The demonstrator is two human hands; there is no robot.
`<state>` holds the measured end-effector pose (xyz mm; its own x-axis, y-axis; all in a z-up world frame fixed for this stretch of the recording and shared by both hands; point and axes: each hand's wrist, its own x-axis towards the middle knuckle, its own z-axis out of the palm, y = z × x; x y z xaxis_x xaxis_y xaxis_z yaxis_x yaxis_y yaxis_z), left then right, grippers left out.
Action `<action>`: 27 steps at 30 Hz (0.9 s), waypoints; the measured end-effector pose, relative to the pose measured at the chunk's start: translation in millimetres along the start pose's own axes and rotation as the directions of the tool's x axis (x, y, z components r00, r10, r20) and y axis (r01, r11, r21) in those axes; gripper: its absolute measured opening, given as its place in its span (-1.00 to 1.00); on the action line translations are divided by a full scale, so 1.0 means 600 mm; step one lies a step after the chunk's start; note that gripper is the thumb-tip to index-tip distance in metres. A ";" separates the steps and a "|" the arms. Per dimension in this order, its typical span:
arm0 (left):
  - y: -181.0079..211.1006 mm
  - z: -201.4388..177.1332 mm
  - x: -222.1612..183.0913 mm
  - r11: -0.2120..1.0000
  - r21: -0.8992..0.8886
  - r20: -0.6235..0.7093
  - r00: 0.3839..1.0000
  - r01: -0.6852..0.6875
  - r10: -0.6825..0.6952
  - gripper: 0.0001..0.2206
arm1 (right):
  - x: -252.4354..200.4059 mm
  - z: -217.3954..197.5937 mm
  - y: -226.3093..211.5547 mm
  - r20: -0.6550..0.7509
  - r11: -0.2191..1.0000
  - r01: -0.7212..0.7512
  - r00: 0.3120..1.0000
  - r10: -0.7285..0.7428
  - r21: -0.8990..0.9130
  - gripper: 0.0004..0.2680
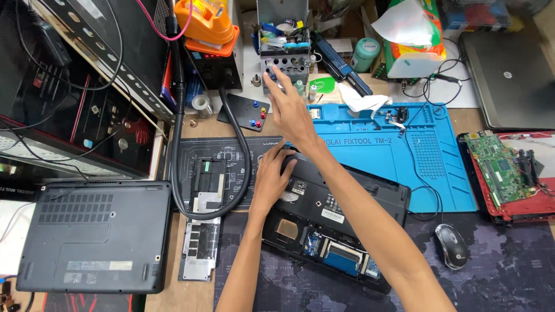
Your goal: Disassembling a laptop by removing screws and internal components for repair
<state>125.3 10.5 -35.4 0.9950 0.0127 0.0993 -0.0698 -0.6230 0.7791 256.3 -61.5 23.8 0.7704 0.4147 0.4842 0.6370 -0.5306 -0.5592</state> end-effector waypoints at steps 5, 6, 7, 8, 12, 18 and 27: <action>-0.011 0.008 -0.001 0.998 0.012 -0.034 0.998 -0.059 0.060 -0.72 | -0.001 -0.039 -0.010 -0.097 0.991 0.116 0.989 -0.110 0.060 -0.67; -0.021 0.016 -0.001 0.994 0.025 -0.060 0.992 -0.111 0.112 -0.70 | -0.001 -0.047 -0.011 -0.134 0.976 0.199 0.973 -0.187 0.085 -0.66; -0.019 0.015 -0.002 0.994 0.020 -0.059 0.993 -0.105 0.106 -0.70 | -0.005 -0.056 -0.013 -0.127 0.977 0.196 0.975 -0.185 0.086 -0.66; -0.017 0.013 -0.003 0.996 0.008 -0.054 0.994 -0.094 0.094 -0.74 | -0.009 -0.066 -0.016 -0.184 0.966 0.231 0.961 -0.208 0.114 -0.62; 0.003 -0.001 -0.008 0.991 -0.116 -0.086 0.994 -0.070 0.061 -0.54 | -0.029 -0.141 -0.056 -0.388 0.959 0.268 0.897 -0.214 0.091 -0.74; -0.009 0.006 -0.003 0.975 -0.205 -0.094 0.990 0.084 -0.105 -0.44 | -0.072 -0.167 -0.063 -0.312 0.952 0.110 0.950 -0.017 0.285 -0.68; -0.033 0.019 -0.001 0.994 -0.112 -0.171 0.985 -0.013 -0.006 -0.57 | -0.139 -0.191 -0.061 -0.274 0.910 0.076 0.961 0.042 0.407 -0.73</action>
<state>127.0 14.2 -57.9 0.9684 0.1506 0.1988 -0.0904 -0.5312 0.8424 166.1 -161.3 81.2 0.7603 0.1734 0.6260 0.6486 -0.1505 -0.7461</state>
